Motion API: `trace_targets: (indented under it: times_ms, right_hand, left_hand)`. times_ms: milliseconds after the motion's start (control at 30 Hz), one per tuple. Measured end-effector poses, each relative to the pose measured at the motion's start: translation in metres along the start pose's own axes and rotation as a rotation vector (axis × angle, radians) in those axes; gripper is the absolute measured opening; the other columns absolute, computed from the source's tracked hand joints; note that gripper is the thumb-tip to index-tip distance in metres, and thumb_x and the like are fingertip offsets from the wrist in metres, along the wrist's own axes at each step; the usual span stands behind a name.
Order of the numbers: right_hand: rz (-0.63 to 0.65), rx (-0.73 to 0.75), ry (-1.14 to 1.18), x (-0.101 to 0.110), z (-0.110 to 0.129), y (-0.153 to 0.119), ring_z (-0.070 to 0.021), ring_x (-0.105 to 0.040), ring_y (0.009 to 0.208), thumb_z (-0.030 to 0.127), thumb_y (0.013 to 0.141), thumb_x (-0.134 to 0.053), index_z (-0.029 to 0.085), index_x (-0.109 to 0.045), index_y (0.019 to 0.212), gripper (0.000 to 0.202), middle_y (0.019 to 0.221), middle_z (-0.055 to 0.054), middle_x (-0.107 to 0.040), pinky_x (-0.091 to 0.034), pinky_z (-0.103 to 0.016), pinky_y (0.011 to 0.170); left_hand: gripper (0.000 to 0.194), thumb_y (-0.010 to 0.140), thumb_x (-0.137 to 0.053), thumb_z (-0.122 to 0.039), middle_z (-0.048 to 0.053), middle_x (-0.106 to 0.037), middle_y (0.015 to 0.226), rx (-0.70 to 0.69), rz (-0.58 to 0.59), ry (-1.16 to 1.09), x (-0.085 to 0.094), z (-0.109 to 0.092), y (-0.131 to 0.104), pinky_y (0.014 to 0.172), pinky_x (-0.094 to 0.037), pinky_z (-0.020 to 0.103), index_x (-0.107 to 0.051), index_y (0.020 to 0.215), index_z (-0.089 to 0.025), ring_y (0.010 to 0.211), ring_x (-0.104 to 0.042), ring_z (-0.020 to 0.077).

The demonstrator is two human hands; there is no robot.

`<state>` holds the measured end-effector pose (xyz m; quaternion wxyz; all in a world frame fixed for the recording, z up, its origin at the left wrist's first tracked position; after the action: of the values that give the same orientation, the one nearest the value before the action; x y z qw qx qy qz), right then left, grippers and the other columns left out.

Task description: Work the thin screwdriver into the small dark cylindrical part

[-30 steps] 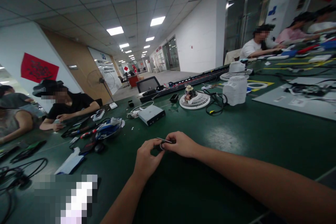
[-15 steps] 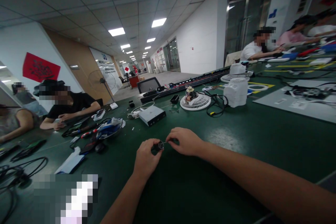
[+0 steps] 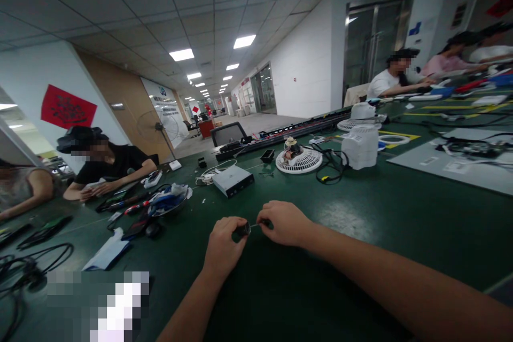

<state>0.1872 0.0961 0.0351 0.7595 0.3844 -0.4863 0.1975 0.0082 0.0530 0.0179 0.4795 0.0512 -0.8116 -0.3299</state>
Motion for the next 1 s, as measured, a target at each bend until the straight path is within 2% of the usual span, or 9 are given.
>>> trace_targets:
  times_ms: [100, 200, 367, 433, 567, 733, 867, 933, 1000]
  right_hand:
    - [0.01, 0.038, 0.047, 0.0, 0.002, 0.0, -0.0186, -0.061, 0.082, 0.023, 0.082, -0.057, 0.022, -0.072, 0.093, 0.019, 0.087, -0.004, -0.068, -0.041, -0.028, 0.071]
    - [-0.032, -0.009, 0.024, 0.001, 0.002, 0.0, -0.0195, -0.061, 0.083, 0.023, 0.083, -0.055, 0.021, -0.072, 0.093, 0.02, 0.088, -0.005, -0.068, -0.041, -0.029, 0.071]
    - [0.047, 0.029, 0.047, 0.0, 0.004, -0.001, -0.0196, -0.062, 0.08, 0.024, 0.08, -0.057, 0.023, -0.073, 0.091, 0.019, 0.086, -0.004, -0.07, -0.042, -0.028, 0.07]
    - [0.043, -0.006, 0.046, -0.001, 0.002, 0.0, -0.0197, -0.063, 0.08, 0.024, 0.08, -0.056, 0.024, -0.072, 0.092, 0.02, 0.088, -0.003, -0.071, -0.042, -0.028, 0.069]
    - [0.08, -0.191, -0.046, -0.003, -0.007, 0.001, -0.0223, -0.064, 0.076, 0.032, 0.081, -0.057, 0.022, -0.071, 0.087, 0.018, 0.084, -0.006, -0.071, -0.043, -0.03, 0.064]
    - [0.16, -0.406, -0.034, -0.008, -0.018, 0.0, -0.0239, -0.066, 0.08, 0.051, 0.079, -0.062, 0.023, -0.07, 0.089, 0.031, 0.089, -0.006, -0.071, -0.046, -0.031, 0.065]
    - [0.267, -0.445, 0.086, -0.014, -0.022, 0.0, -0.021, -0.066, 0.075, 0.046, 0.071, -0.073, 0.023, -0.073, 0.084, 0.026, 0.084, -0.004, -0.072, -0.045, -0.027, 0.061]
    - [0.236, -0.425, 0.158, -0.015, -0.022, 0.001, -0.0197, -0.065, 0.074, 0.041, 0.072, -0.074, 0.023, -0.075, 0.084, 0.021, 0.081, -0.003, -0.073, -0.044, -0.027, 0.06]
    - [0.149, -0.368, 0.258, -0.015, -0.021, 0.003, -0.0182, -0.065, 0.074, 0.037, 0.075, -0.072, 0.024, -0.076, 0.087, 0.018, 0.081, -0.002, -0.073, -0.044, -0.026, 0.061]
  left_hand:
    - [0.024, 0.072, -0.068, -0.006, 0.003, -0.072, 0.096, -0.024, 0.011, -0.008, 0.001, -0.003, 0.001, 0.082, -0.052, 0.04, -0.067, 0.09, -0.022, 0.092, -0.066, 0.0227]
    - [0.023, 0.073, -0.068, -0.008, 0.004, -0.072, 0.097, -0.046, 0.007, -0.011, 0.002, -0.007, 0.001, 0.083, -0.052, 0.039, -0.067, 0.092, -0.022, 0.092, -0.066, 0.0226]
    - [0.026, 0.069, -0.069, -0.005, 0.003, -0.072, 0.094, -0.059, 0.033, 0.023, 0.003, -0.011, 0.002, 0.081, -0.051, 0.039, -0.067, 0.09, -0.021, 0.091, -0.066, 0.0229]
    - [0.025, 0.071, -0.069, -0.007, 0.003, -0.072, 0.095, -0.056, 0.043, 0.027, 0.002, -0.011, 0.003, 0.082, -0.051, 0.039, -0.067, 0.091, -0.021, 0.091, -0.066, 0.0228]
    - [0.025, 0.073, -0.067, -0.01, 0.004, -0.072, 0.097, 0.025, 0.075, 0.073, -0.001, -0.008, 0.003, 0.084, -0.051, 0.04, -0.069, 0.095, -0.021, 0.092, -0.065, 0.0238]
    - [0.032, 0.078, -0.065, -0.017, 0.007, -0.072, 0.106, 0.167, 0.082, 0.115, -0.001, 0.0, 0.003, 0.091, -0.05, 0.041, -0.068, 0.109, -0.019, 0.1, -0.065, 0.0244]
    - [0.037, 0.084, -0.063, -0.029, 0.009, -0.071, 0.113, 0.255, 0.113, 0.106, -0.002, 0.005, 0.002, 0.092, -0.051, 0.041, -0.065, 0.119, -0.018, 0.103, -0.066, 0.0257]
    - [0.038, 0.085, -0.061, -0.032, 0.009, -0.071, 0.112, 0.273, 0.126, 0.098, -0.003, 0.006, 0.001, 0.09, -0.052, 0.041, -0.064, 0.121, -0.018, 0.101, -0.066, 0.026]
    - [0.038, 0.085, -0.063, -0.031, 0.008, -0.071, 0.111, 0.265, 0.133, 0.077, -0.005, 0.005, 0.001, 0.088, -0.054, 0.041, -0.064, 0.121, -0.019, 0.1, -0.067, 0.0258]
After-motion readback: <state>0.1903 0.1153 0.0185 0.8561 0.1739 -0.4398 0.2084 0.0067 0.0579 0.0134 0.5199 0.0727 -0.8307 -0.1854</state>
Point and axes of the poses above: each hand's wrist, its own y-axis towards the middle knuckle, its own x-axis out of the back of the hand, z = x × y, the point moved 3 cm from there along y, towards the middle knuckle
